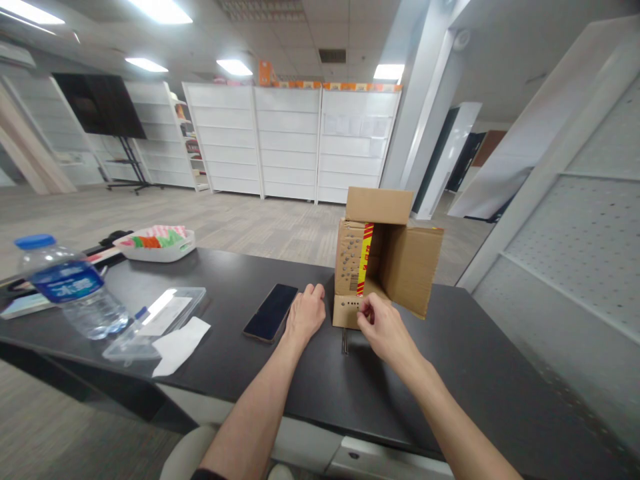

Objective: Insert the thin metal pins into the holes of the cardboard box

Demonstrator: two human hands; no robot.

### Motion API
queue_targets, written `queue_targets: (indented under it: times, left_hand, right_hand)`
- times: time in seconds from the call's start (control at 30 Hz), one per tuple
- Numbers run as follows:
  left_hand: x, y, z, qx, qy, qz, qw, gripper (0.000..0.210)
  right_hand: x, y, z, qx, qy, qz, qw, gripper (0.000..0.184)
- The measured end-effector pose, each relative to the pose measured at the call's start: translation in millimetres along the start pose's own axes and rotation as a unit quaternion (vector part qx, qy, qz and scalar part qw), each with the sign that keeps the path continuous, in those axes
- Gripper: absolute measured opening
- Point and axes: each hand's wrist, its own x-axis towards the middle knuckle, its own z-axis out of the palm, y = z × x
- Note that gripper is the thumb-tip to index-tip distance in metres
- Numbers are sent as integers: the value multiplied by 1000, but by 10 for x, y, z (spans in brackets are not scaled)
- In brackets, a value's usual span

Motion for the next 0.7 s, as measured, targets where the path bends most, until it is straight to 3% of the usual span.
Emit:
queue_targets:
  times: [0.33,0.7]
  left_hand:
    - [6,-15,28,3,2,5,1000,21]
    - [1,-4,-7,0,-6,-2,1000,21]
  right_hand:
    - [-534,61,149,54,-45,-35,997,11]
    - [-651,0,210,46,-75,-63,994,14]
